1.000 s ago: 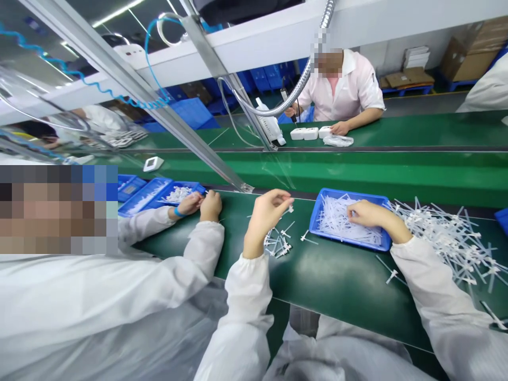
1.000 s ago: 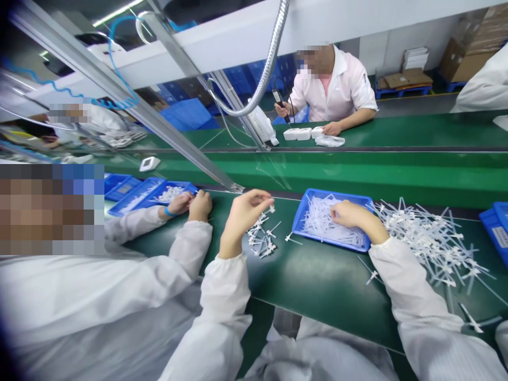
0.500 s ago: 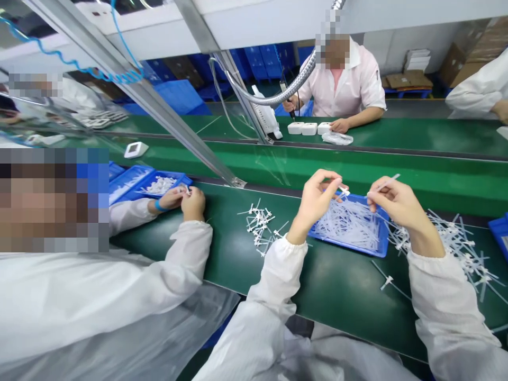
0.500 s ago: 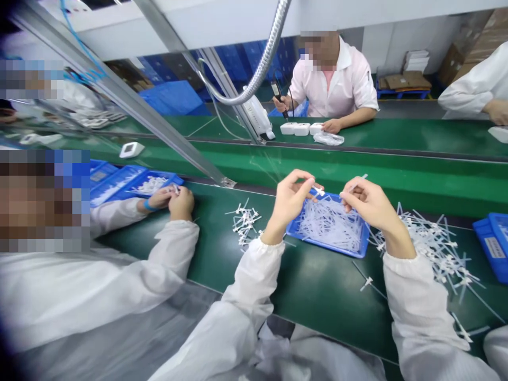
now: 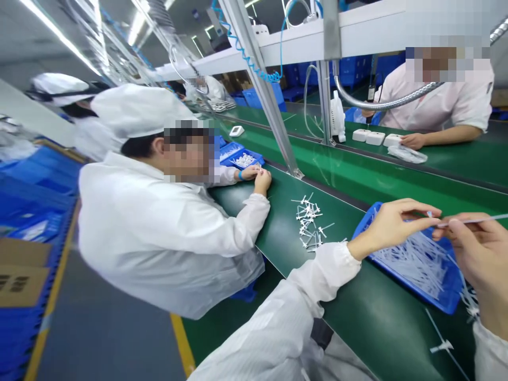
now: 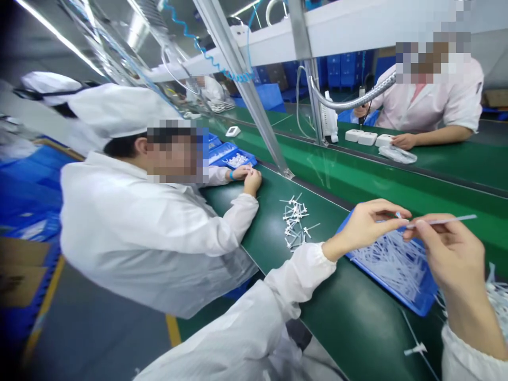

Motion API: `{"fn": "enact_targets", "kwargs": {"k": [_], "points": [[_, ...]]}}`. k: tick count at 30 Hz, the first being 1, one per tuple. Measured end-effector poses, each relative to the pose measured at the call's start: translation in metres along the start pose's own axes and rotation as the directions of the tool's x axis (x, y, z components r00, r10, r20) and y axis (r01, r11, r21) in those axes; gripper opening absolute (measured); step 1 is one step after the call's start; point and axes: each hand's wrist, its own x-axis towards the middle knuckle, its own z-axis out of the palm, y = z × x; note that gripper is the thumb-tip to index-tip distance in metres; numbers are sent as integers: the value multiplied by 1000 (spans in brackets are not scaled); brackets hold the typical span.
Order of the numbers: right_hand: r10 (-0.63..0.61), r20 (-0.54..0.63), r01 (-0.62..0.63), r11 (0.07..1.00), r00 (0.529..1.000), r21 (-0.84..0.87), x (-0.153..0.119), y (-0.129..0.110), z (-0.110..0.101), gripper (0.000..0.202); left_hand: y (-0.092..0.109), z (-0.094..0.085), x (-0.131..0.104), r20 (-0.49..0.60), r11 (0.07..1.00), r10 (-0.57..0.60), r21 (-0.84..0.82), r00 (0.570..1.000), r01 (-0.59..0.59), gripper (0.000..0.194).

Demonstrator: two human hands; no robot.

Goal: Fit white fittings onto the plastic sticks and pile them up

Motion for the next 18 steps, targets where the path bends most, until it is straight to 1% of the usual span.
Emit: {"fn": "enact_targets", "kwargs": {"k": [3,4,6,7,9,11,13,15,18], "points": [[83,-78,-60,962,993,268,0,-8,4,33,-1,1,1,-18,1000,-8,14,1000,8,45],[88,-116,-50,953,989,299,1,-10,5,32,0,1,1,-12,1000,-9,11,1000,9,47],[80,-159,-24,944,984,328,2,-12,6,32,3,-1,2,8,999,22,50,1000,-22,45],[75,-168,-14,941,983,339,2,-11,6,33,4,-2,2,30,993,51,101,998,-54,41],[68,-166,-8,942,984,335,3,-8,6,35,8,-5,1,90,968,101,220,991,-119,32],[78,-156,-27,953,985,303,3,-5,7,36,9,-7,1,128,944,114,296,985,-148,29],[89,-151,-43,958,985,284,3,-3,8,37,9,-8,1,125,939,111,311,986,-145,33],[91,-163,-41,956,982,290,2,-3,9,36,7,-8,2,128,945,126,285,984,-158,34],[77,-196,-15,953,978,303,4,-5,9,35,5,-8,3,147,948,138,267,980,-173,29]]}}
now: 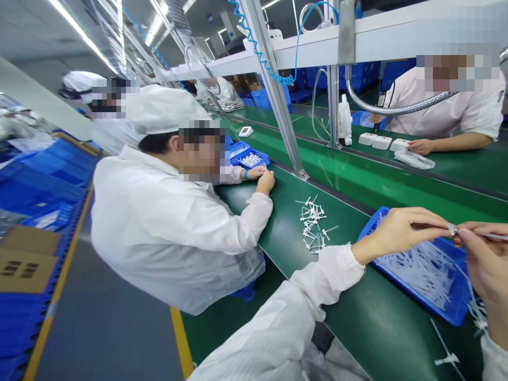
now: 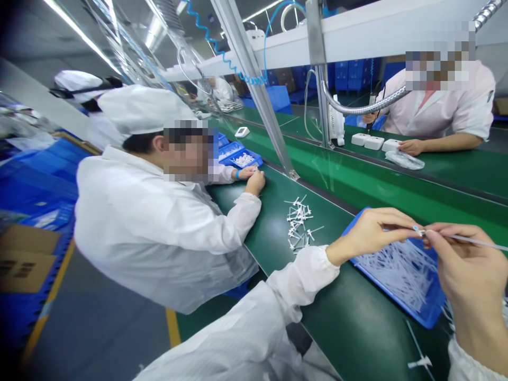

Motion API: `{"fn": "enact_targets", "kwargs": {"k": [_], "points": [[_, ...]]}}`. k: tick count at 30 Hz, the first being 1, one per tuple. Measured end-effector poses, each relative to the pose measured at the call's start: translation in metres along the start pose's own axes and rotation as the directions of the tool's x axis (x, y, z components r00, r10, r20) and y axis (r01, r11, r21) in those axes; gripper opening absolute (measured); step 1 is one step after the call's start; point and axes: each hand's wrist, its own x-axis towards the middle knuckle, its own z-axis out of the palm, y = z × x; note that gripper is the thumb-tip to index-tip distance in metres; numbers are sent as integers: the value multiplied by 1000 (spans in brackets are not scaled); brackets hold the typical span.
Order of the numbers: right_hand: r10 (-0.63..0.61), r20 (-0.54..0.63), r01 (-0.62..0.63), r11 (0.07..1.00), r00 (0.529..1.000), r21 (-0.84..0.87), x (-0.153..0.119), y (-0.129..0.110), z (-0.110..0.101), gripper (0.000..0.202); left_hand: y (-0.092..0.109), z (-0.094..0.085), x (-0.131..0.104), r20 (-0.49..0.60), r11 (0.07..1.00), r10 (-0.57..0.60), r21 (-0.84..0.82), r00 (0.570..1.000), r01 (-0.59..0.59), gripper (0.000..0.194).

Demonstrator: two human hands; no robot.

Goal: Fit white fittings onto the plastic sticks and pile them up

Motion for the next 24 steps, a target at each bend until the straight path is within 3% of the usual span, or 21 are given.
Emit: {"fn": "enact_targets", "kwargs": {"k": [7,13,17,24], "points": [[-101,-77,102,995,992,-1,8,-3,-6,31,5,1,-1,-49,999,16,-41,999,-18,31],[-7,-8,7,1000,1000,24,-4,-4,3,30,-2,7,-4,-61,999,-31,-30,998,29,35],[-1,-37,3,998,999,69,-5,-4,4,32,0,7,-4,-75,999,-22,-48,997,19,32],[21,12,-22,991,1000,133,-3,-1,5,37,4,6,-3,-78,997,-63,-53,995,59,34]]}}
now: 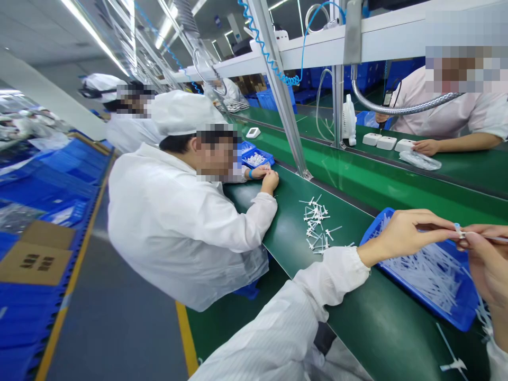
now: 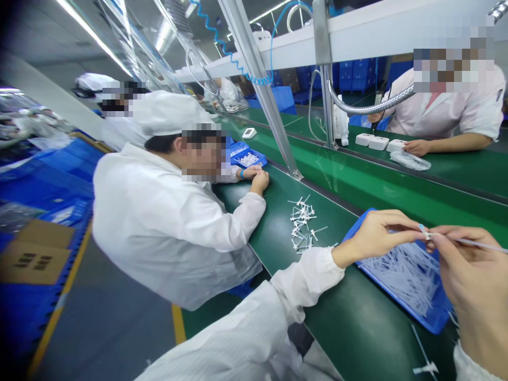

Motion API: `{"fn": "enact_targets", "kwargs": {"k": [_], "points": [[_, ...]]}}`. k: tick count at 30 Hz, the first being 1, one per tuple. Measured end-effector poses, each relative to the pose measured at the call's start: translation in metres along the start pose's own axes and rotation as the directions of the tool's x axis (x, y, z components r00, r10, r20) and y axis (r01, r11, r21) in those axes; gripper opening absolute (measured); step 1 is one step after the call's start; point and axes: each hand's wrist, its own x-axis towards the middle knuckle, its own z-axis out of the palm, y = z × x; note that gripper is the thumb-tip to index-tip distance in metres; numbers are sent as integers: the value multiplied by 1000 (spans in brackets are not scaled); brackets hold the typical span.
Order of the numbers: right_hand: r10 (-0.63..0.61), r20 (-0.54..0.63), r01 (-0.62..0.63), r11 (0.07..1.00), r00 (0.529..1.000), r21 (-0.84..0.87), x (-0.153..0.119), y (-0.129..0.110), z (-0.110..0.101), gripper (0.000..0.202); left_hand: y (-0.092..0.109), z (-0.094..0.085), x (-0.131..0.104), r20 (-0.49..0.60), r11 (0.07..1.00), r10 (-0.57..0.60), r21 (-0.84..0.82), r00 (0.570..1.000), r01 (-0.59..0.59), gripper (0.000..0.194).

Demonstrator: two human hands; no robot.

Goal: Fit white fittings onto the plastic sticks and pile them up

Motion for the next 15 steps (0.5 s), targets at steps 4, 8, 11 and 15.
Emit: {"fn": "enact_targets", "kwargs": {"k": [4,8,11,15], "points": [[58,-20,-58,998,998,26,1,5,-2,39,-6,1,1,0,999,45,-10,999,-45,38],[91,-30,-90,996,995,25,4,11,-5,41,-11,0,2,29,997,77,-14,997,-77,41],[10,-54,-13,998,999,-59,3,9,-2,40,-8,-4,3,55,999,32,0,998,-32,40],[-70,-58,60,984,996,-165,-8,-6,9,44,0,-10,3,109,998,53,32,993,-57,34]]}}
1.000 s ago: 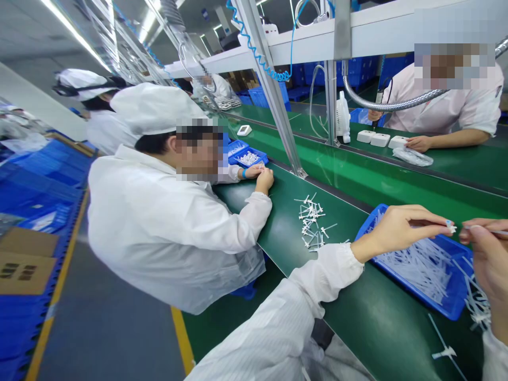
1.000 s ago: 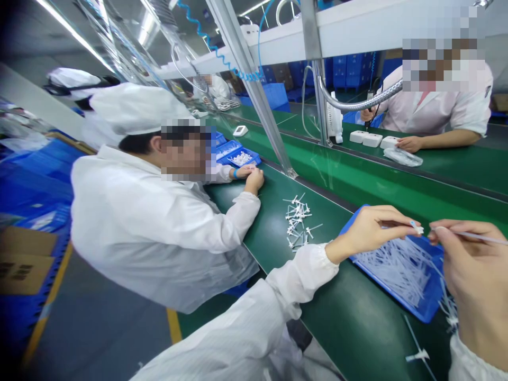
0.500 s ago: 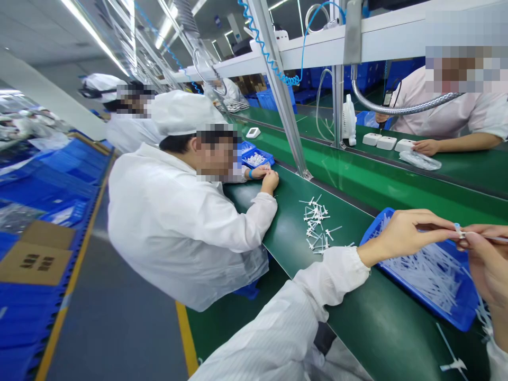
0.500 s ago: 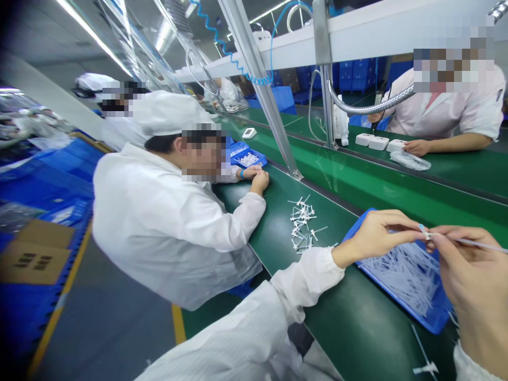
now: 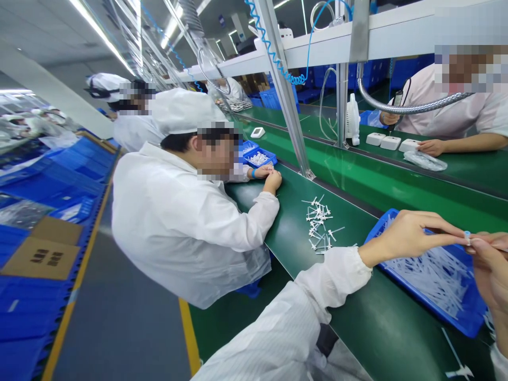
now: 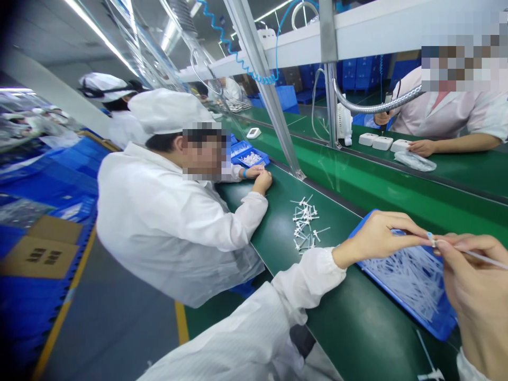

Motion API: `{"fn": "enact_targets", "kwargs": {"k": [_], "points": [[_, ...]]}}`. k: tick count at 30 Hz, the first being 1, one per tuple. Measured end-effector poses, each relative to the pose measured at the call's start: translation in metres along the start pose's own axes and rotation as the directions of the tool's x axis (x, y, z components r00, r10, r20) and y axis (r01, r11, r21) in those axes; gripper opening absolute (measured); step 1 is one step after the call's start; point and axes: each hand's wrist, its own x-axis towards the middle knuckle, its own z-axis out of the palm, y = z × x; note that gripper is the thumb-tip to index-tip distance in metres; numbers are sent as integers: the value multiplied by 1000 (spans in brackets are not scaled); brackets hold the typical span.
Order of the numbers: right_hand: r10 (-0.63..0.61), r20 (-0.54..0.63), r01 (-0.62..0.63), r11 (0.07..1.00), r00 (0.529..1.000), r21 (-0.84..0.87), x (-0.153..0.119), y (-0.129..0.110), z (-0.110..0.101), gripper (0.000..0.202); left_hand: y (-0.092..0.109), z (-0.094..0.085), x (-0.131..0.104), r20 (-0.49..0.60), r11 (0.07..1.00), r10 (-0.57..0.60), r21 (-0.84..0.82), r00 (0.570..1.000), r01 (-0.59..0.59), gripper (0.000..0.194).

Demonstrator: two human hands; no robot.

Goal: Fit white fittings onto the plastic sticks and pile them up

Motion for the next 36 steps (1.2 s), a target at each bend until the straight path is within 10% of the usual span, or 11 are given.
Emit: {"fn": "enact_targets", "kwargs": {"k": [12,31,36], "points": [[6,271,-18,999,963,41,1,2,-17,28,7,-5,-4,-45,995,-84,-62,995,81,29],[54,350,-93,991,935,95,-8,9,-14,41,12,-3,-7,-57,979,-99,-187,993,87,24],[138,395,-193,976,908,102,8,-4,-25,44,29,-36,-5,-112,976,-128,-188,985,106,38]]}}
